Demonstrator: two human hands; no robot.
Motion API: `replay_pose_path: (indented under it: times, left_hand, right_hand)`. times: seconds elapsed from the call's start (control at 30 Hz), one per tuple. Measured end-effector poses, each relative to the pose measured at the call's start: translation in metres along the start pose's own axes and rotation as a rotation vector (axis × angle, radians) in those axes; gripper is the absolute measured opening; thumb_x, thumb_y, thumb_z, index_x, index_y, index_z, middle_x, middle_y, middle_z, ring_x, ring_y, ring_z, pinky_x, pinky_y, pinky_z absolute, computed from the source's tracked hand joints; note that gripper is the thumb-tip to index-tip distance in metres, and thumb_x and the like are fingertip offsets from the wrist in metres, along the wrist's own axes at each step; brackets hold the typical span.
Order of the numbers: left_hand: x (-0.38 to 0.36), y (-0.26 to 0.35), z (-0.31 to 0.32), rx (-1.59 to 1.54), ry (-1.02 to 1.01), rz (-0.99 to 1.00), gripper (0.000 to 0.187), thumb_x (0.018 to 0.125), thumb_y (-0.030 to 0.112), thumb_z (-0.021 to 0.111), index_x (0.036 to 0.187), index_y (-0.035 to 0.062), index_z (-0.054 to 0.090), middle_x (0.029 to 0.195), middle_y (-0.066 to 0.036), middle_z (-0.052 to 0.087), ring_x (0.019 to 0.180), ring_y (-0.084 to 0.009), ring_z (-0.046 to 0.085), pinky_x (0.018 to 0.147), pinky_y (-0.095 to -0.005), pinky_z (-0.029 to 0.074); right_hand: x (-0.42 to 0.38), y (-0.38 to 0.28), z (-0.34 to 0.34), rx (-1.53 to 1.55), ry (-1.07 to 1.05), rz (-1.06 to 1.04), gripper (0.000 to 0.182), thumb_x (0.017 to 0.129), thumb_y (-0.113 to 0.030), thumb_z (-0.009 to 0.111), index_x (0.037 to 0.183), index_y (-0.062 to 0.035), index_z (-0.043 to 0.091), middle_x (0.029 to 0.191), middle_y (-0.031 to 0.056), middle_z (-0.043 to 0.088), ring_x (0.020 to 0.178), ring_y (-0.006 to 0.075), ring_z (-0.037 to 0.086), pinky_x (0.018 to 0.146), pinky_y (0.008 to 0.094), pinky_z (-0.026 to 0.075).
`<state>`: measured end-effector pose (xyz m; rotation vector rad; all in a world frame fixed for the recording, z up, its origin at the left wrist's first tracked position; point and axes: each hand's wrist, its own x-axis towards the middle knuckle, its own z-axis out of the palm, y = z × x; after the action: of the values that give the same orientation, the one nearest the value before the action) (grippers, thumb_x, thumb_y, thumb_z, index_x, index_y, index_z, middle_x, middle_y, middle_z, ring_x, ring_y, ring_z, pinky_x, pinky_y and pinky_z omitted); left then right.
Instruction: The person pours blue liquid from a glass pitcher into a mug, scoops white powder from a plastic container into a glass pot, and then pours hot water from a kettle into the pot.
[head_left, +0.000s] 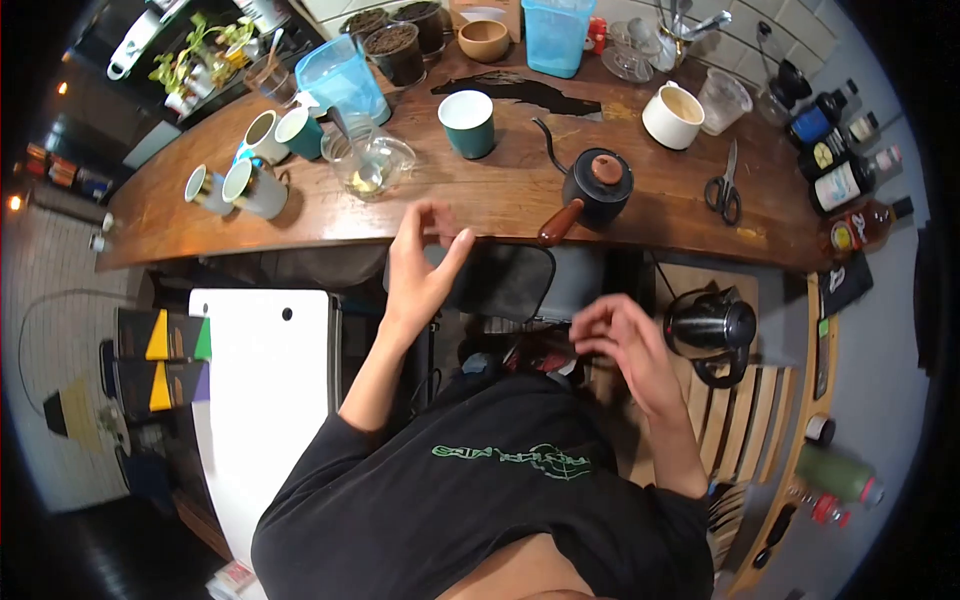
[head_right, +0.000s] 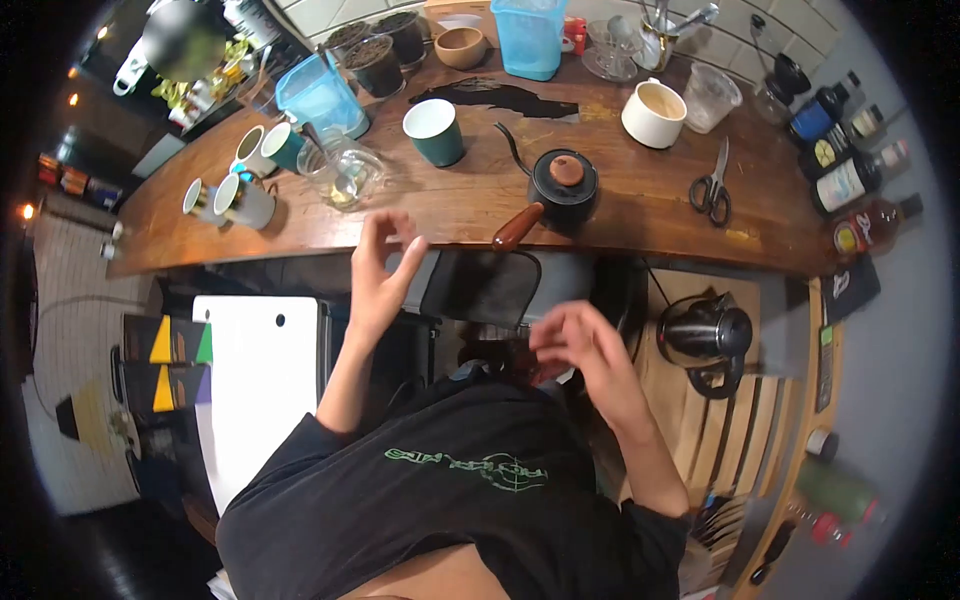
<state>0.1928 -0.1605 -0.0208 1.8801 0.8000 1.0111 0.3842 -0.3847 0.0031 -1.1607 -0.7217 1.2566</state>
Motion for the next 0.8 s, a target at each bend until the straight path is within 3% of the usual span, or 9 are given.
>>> replay_pose_path:
  times: [0.07, 0.1, 0.17, 0.3, 0.4, 0.6, 0.63, 0.73, 0.8]
  left_hand:
    - [0.029, -0.011, 0.005, 0.104, 0.006, 0.072, 0.059, 0.083, 0.015, 0.078, 0.13, -0.0016, 0.046, 0.116, -0.016, 0.056, 0.107, -0.025, 0.058, 0.093, -0.0369, 0.049]
    - [0.041, -0.015, 0.008, 0.093, -0.011, 0.085, 0.059, 0.083, 0.015, 0.078, 0.13, -0.0016, 0.046, 0.116, -0.016, 0.056, 0.107, -0.025, 0.058, 0.093, -0.0369, 0.049]
    - [0.059, -0.022, 0.01, 0.167, -0.025, 0.197, 0.082, 0.08, 0.02, 0.081, 0.142, -0.0045, 0.033, 0.133, -0.023, 0.044, 0.126, -0.0344, 0.048, 0.105, -0.0425, 0.043]
    - [0.079, -0.042, 0.017, 0.211, -0.067, 0.195, 0.094, 0.08, 0.022, 0.082, 0.146, -0.0079, 0.021, 0.142, -0.028, 0.034, 0.134, -0.0414, 0.039, 0.112, -0.047, 0.036]
    - [0.084, -0.048, 0.013, 0.198, -0.066, 0.222, 0.087, 0.082, 0.017, 0.08, 0.147, -0.0029, 0.025, 0.14, -0.022, 0.039, 0.132, -0.0349, 0.044, 0.107, -0.0444, 0.041]
    - [0.048, -0.039, -0.013, 0.221, -0.112, 0.271, 0.075, 0.082, 0.012, 0.079, 0.141, -0.0025, 0.034, 0.134, -0.022, 0.045, 0.12, -0.0355, 0.051, 0.102, -0.0434, 0.044]
    - [0.047, -0.035, -0.018, 0.239, -0.092, 0.321, 0.062, 0.08, 0.009, 0.079, 0.132, -0.0027, 0.046, 0.124, -0.02, 0.053, 0.11, -0.0349, 0.056, 0.095, -0.0419, 0.047]
    - [0.035, -0.04, -0.032, 0.167, -0.095, 0.39, 0.049, 0.079, 0.006, 0.078, 0.121, -0.0022, 0.055, 0.113, -0.018, 0.059, 0.102, -0.0341, 0.059, 0.087, -0.0408, 0.049]
    - [0.034, -0.044, -0.046, 0.257, 0.066, 0.462, 0.039, 0.078, 0.004, 0.077, 0.112, -0.0008, 0.058, 0.104, -0.017, 0.061, 0.095, -0.0323, 0.06, 0.081, -0.0375, 0.049]
  right_hand:
    - [0.029, 0.003, 0.012, 0.068, 0.085, -0.015, 0.048, 0.105, -0.046, 0.045, 0.119, -0.0011, 0.053, 0.114, 0.0128, 0.062, 0.106, 0.0213, 0.062, 0.093, 0.0374, 0.051]
    - [0.043, 0.004, 0.016, 0.147, 0.142, -0.001, 0.049, 0.105, -0.047, 0.045, 0.123, -0.0016, 0.052, 0.117, 0.0128, 0.061, 0.109, 0.0223, 0.062, 0.094, 0.0381, 0.051]
    - [0.067, 0.002, 0.022, 0.246, 0.205, 0.027, 0.054, 0.105, -0.048, 0.044, 0.133, -0.0026, 0.047, 0.121, 0.0141, 0.061, 0.113, 0.0247, 0.061, 0.096, 0.0399, 0.05]
    - [0.09, -0.011, 0.031, 0.366, 0.202, 0.017, 0.051, 0.104, -0.047, 0.046, 0.129, -0.0022, 0.052, 0.115, 0.0151, 0.064, 0.109, 0.0269, 0.064, 0.094, 0.0396, 0.051]
    - [0.097, -0.012, 0.035, 0.396, 0.255, 0.038, 0.048, 0.105, -0.045, 0.046, 0.124, -0.0018, 0.055, 0.102, 0.013, 0.065, 0.096, 0.0254, 0.066, 0.087, 0.0375, 0.052]
    - [0.099, -0.008, 0.034, 0.381, 0.356, 0.026, 0.037, 0.106, -0.038, 0.048, 0.112, -0.0024, 0.058, 0.084, 0.0084, 0.06, 0.073, 0.0194, 0.058, 0.069, 0.0346, 0.048]
    - [0.098, -0.01, 0.03, 0.363, 0.362, 0.045, 0.035, 0.105, -0.037, 0.049, 0.109, -0.0028, 0.057, 0.084, 0.0083, 0.059, 0.071, 0.0193, 0.058, 0.068, 0.0349, 0.048]
    - [0.097, -0.022, 0.031, 0.334, 0.396, 0.101, 0.031, 0.105, -0.036, 0.05, 0.103, -0.0055, 0.055, 0.081, 0.0078, 0.058, 0.064, 0.0182, 0.055, 0.062, 0.0349, 0.046]
    - [0.092, -0.03, 0.024, 0.299, 0.424, 0.183, 0.03, 0.105, -0.037, 0.05, 0.104, -0.0074, 0.054, 0.079, 0.0064, 0.056, 0.059, 0.0169, 0.051, 0.056, 0.0334, 0.043]
